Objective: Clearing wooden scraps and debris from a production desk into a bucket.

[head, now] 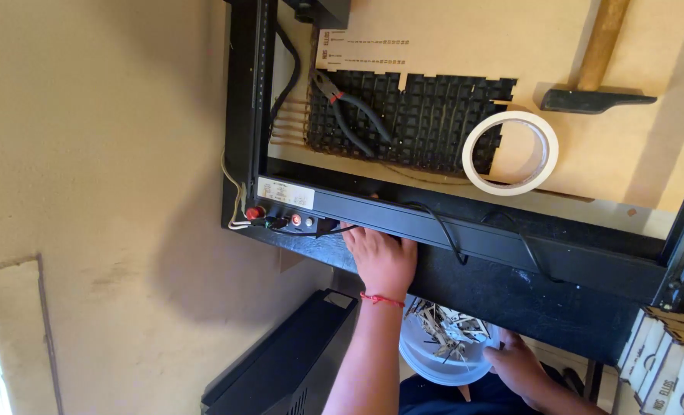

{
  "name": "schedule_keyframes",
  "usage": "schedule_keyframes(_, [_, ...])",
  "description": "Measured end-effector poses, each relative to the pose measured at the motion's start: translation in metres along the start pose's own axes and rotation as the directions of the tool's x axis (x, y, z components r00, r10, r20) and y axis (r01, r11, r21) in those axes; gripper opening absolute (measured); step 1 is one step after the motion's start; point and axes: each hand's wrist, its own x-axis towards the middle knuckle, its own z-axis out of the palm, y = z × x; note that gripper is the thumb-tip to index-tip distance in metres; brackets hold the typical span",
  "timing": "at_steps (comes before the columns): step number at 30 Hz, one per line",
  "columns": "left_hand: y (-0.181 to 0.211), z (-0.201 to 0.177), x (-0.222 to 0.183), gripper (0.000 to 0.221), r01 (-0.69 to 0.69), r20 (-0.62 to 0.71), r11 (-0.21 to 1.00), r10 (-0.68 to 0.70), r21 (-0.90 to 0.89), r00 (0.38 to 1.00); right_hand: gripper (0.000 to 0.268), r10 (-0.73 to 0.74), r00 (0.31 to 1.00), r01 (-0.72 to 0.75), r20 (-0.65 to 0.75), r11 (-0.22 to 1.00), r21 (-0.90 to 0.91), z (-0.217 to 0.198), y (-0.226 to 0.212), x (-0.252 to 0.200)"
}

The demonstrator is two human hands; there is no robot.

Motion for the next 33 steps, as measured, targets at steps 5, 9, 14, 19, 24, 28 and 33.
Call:
schedule_keyframes(5, [0.012,-0.020,0.015,0.085,-0.007,-0.056,0.995,0.001,-0.100,0.998,0.061,-0.045,0.999,0.045,0.002,0.999,-0.001,0.000,0.000,-0.005])
schedule_keyframes(9, [0.009,-0.018,0.016,0.084,-0.066,-0.077,0.997,0.063,-0.043,0.995,0.046,-0.043,0.999,0.043,0.004,0.998,0.040,-0.002,0.000,-0.010])
schedule_keyframes(14, [-0.012,0.000,-0.003,0.065,-0.278,-0.263,0.954,0.241,-0.111,0.934,0.046,-0.102,0.995,0.102,-0.004,0.994,0.029,-0.003,0.015,0.000])
schedule_keyframes(19, [-0.014,-0.008,0.004,0.061,-0.360,-0.165,0.931,0.345,-0.068,0.924,0.024,-0.185,0.982,0.185,-0.047,0.983,-0.007,-0.003,0.021,0.008])
schedule_keyframes(24, [-0.003,-0.007,0.009,0.076,-0.303,-0.069,0.951,0.298,-0.060,0.952,0.032,-0.158,0.987,0.158,-0.029,0.987,0.003,-0.011,0.012,-0.020])
schedule_keyframes(28, [0.007,-0.006,0.007,0.070,-0.290,-0.096,0.955,0.283,-0.067,0.954,0.044,-0.161,0.987,0.161,-0.006,0.982,0.100,-0.019,0.012,-0.026])
schedule_keyframes(33, [0.008,-0.006,-0.007,0.062,-0.391,-0.062,0.919,0.387,-0.057,0.920,0.015,-0.234,0.972,0.228,0.028,0.963,0.143,0.001,0.051,0.054])
